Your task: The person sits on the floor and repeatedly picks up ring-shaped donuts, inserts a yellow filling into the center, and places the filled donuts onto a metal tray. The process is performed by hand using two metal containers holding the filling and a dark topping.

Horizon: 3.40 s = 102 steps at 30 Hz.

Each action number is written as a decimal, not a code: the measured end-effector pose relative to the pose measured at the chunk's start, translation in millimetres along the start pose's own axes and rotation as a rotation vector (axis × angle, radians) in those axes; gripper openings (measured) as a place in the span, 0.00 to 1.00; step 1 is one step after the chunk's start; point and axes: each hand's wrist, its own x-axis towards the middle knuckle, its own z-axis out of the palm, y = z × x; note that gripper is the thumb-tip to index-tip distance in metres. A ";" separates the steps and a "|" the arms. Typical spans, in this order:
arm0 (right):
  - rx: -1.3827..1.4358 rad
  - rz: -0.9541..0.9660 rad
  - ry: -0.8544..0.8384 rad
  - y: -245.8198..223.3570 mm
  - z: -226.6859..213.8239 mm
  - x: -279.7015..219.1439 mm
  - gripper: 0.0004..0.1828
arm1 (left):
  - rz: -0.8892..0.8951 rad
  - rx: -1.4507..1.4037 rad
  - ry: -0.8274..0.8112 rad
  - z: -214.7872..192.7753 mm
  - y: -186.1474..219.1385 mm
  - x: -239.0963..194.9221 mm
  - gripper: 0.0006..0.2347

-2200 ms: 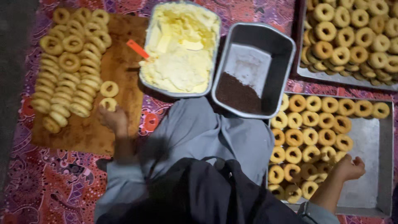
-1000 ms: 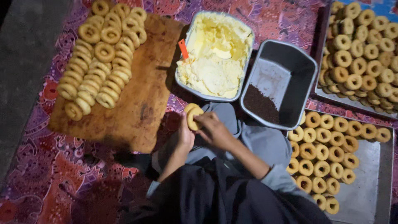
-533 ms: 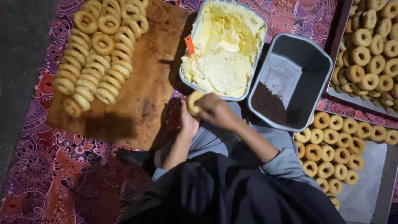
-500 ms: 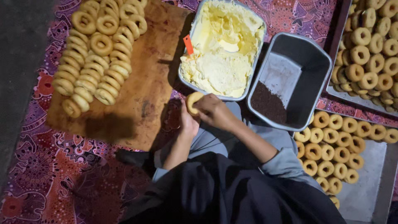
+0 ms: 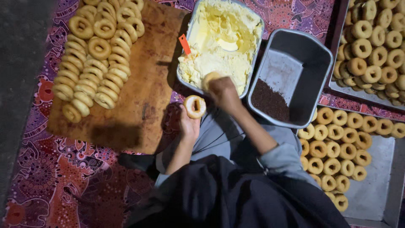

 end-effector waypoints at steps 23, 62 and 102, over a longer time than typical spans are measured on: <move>0.213 -0.094 -0.112 -31.2 -34.4 -60.0 0.18 | 0.004 0.018 -0.104 31.6 0.2 -26.2 0.27; 0.201 0.469 0.633 139.1 -126.4 -176.3 0.14 | -0.626 0.375 -0.182 103.3 -223.6 57.2 0.15; -0.011 1.776 0.621 163.5 -322.6 -562.3 0.38 | 0.703 1.789 0.622 -69.8 109.7 -54.4 0.23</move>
